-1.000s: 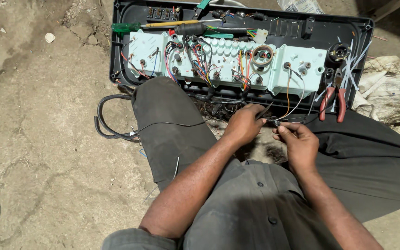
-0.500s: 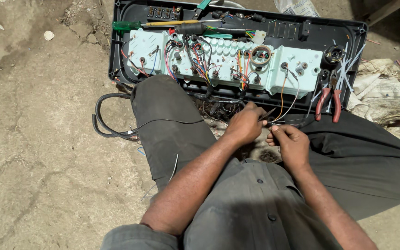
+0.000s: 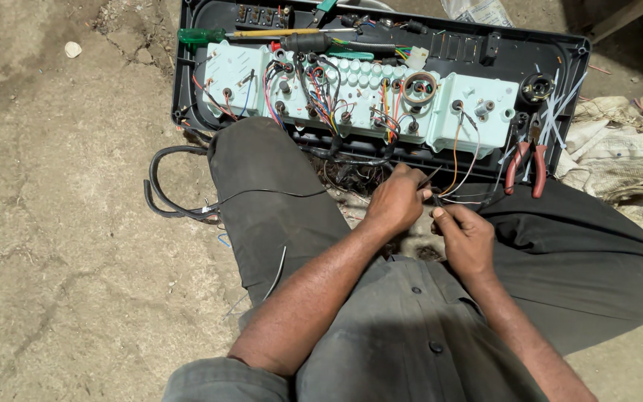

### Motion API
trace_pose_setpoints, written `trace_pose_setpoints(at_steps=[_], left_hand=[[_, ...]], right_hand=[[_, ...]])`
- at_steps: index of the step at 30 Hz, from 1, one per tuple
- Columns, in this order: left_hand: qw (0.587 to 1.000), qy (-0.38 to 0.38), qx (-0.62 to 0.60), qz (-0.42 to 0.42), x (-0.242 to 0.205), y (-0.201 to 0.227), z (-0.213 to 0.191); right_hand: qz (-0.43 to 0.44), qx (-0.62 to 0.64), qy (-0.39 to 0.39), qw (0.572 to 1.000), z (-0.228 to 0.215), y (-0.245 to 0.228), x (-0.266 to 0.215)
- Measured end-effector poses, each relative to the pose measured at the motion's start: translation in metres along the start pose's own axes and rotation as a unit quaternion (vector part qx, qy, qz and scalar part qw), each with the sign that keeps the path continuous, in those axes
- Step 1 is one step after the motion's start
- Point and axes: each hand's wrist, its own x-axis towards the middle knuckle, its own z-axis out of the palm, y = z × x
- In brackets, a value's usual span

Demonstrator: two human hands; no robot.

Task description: The person sits on the floor and works on an open electronic control box, stripping wire ends with pliers and twisting wires together by hand.

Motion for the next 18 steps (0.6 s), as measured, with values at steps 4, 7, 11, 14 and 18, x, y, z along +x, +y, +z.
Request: trace_pose_setpoints(at_steps=[4, 7, 11, 14, 18], left_hand=[[0.999, 0.032, -0.021, 0.016, -0.004, 0.008, -0.009], [0.997, 0.074, -0.017, 0.015, 0.0, 0.032, -0.046], [0.992, 0.112, 0.046, -0.021, 0.029, 0.067, -0.102], [0.995, 0.073, 0.061, 0.005, 0.041, 0.07, -0.119], [0.998, 0.052, 0.03, 0.031, 0.025, 0.057, -0.099]], right_hand=[[0.01, 0.105, -0.024, 0.994, 0.0, 0.019, 0.003], [0.056, 0.185, -0.032, 0.981, 0.002, 0.025, 0.01], [0.112, 0.163, -0.058, 0.979, 0.003, 0.034, 0.015], [0.139, 0.173, -0.066, 0.973, 0.001, 0.04, 0.017], [0.158, 0.168, -0.066, 0.971, 0.001, 0.046, 0.02]])
